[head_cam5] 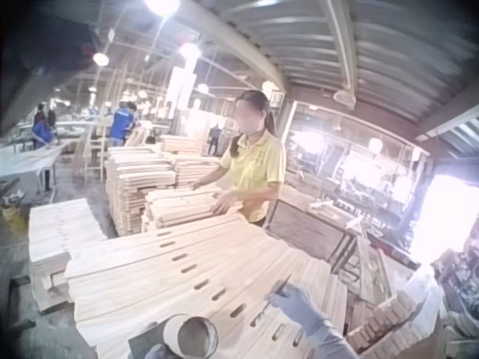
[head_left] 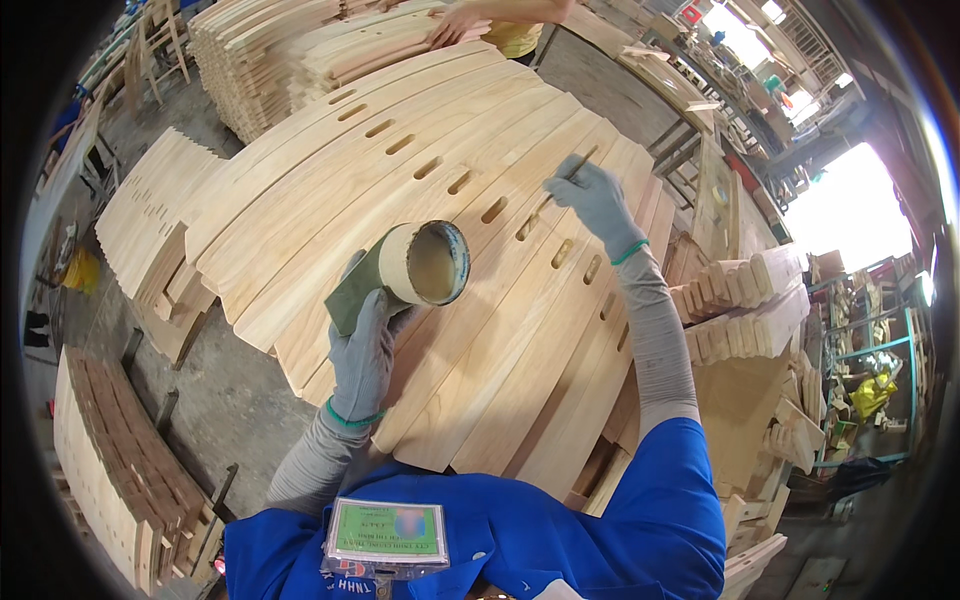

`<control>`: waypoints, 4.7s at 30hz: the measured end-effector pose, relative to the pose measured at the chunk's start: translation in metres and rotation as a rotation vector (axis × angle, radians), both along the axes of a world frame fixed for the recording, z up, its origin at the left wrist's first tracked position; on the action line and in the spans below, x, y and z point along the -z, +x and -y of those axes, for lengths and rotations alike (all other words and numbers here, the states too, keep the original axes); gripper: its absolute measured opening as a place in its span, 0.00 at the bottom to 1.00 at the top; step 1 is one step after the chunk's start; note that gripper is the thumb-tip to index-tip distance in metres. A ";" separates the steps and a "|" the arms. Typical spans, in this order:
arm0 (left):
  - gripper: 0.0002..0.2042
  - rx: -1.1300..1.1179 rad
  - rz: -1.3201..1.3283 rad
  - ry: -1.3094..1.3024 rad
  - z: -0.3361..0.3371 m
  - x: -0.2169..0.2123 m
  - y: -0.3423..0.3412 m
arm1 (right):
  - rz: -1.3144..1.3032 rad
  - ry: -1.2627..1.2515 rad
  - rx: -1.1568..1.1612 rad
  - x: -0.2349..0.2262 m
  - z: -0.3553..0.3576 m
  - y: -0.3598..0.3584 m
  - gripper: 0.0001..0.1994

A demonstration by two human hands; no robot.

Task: The person picks up wooden boards from a stack, places them on a workbench, and applies glue into the pre-drilled slots using a brush and a can. The person repeats this process for multiple boards.

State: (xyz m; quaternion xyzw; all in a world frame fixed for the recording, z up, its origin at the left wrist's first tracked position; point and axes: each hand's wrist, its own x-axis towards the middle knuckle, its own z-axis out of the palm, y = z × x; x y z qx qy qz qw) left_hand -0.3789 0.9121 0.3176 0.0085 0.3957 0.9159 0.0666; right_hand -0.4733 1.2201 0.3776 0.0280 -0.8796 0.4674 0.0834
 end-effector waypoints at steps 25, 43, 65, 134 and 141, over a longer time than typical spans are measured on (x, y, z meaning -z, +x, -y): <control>0.21 -0.141 -0.086 -0.039 0.042 -0.041 0.037 | -0.371 -0.634 -0.309 -0.075 0.118 0.157 0.06; 0.12 -0.172 -0.113 0.138 0.035 -0.044 0.045 | -0.395 -0.845 -0.161 -0.038 0.147 0.177 0.06; 0.25 -0.055 0.005 0.129 0.023 0.007 -0.001 | 0.029 -0.367 0.051 -0.020 0.016 -0.005 0.08; 0.27 -0.290 -0.196 0.042 0.044 -0.039 0.013 | -0.362 -0.861 -0.014 -0.018 0.195 0.155 0.04; 0.25 -0.339 -0.085 0.012 0.059 -0.008 -0.003 | -0.392 -0.613 -0.006 -0.022 0.190 0.116 0.01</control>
